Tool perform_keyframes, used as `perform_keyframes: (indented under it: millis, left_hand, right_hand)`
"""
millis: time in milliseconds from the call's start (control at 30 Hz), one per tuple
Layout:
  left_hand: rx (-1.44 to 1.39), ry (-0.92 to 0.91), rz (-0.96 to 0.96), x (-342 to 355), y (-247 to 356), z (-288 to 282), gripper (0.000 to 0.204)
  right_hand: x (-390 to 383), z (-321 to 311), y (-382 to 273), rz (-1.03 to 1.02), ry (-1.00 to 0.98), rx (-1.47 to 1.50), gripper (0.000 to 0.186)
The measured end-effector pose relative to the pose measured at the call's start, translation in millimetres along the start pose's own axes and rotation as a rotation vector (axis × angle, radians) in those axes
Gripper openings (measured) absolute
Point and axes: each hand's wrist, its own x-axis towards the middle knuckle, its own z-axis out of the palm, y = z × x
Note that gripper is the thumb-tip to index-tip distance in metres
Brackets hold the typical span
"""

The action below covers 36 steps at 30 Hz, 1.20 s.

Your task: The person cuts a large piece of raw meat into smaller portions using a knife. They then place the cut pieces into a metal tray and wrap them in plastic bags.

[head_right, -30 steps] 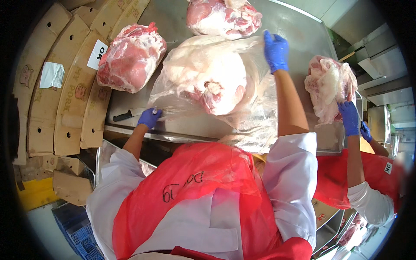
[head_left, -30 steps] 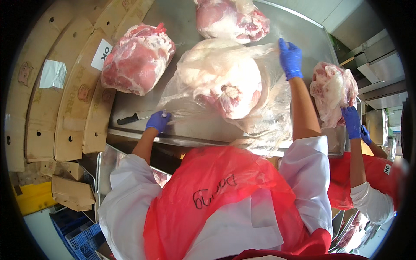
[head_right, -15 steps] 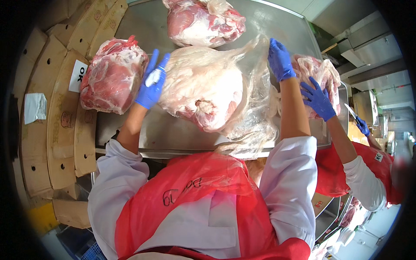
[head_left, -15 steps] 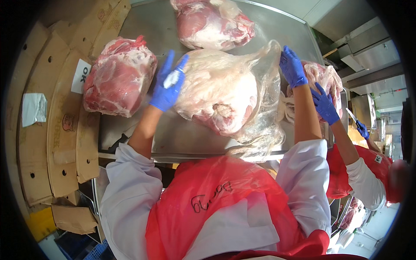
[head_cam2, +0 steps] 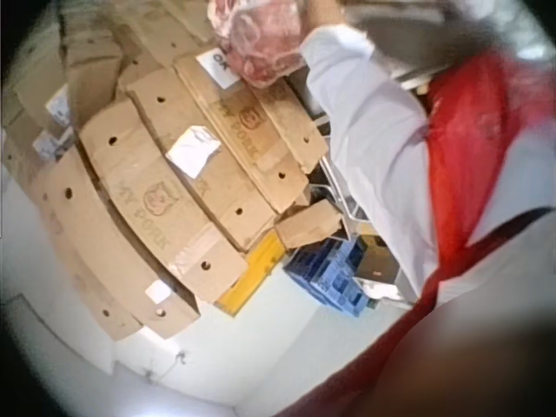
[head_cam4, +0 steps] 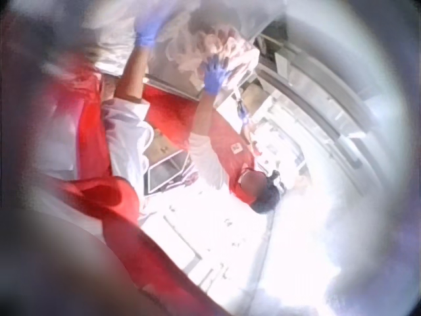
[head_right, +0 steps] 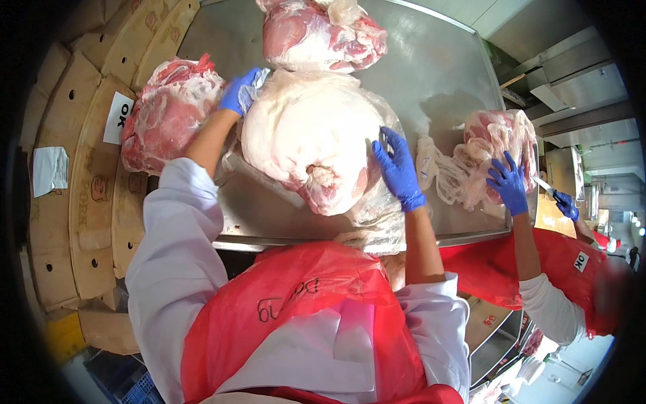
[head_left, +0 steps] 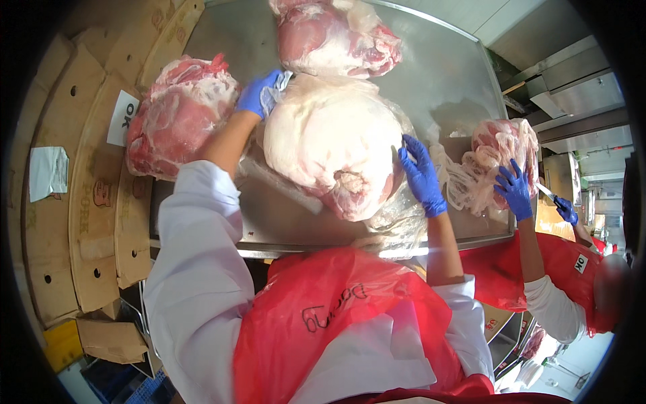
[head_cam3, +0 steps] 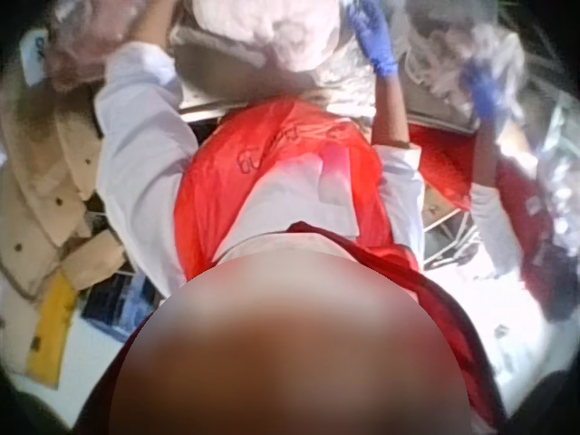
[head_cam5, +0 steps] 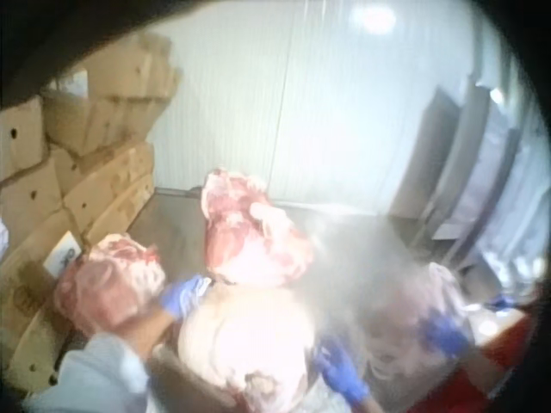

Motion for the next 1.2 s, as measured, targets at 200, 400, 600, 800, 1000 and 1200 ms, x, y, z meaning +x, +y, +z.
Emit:
perform_keyframes:
  millis: [200,400,600,800,1000,1200]
  left_hand:
    - [-0.065,0.042,-0.324,-34.8,-11.7,64.1,0.042]
    - [-0.026,-0.244,-0.372,-106.7,16.2,52.4,0.043]
    - [-0.179,-0.091,-0.476,-197.3,22.3,107.5,0.041]
    - [-0.237,-0.145,-0.284,-231.9,17.3,130.5,0.037]
    - [0.051,0.143,-0.574,-216.0,75.8,31.8,0.046]
    - [0.055,0.098,-0.379,-236.0,124.9,85.3,0.058]
  right_hand:
    - [-44.5,12.1,45.3,0.145,0.172,0.089,0.055]
    - [-65.8,8.9,65.1,0.366,0.087,0.234,0.061]
    - [-91.2,21.6,157.4,0.344,0.104,0.333,0.069]
    - [-104.3,27.4,123.0,0.072,-0.125,-0.252,0.057]
    - [-110.6,41.9,86.3,-0.092,-0.097,-0.572,0.062]
    - [-110.0,50.8,120.5,0.050,-0.068,-0.734,0.036]
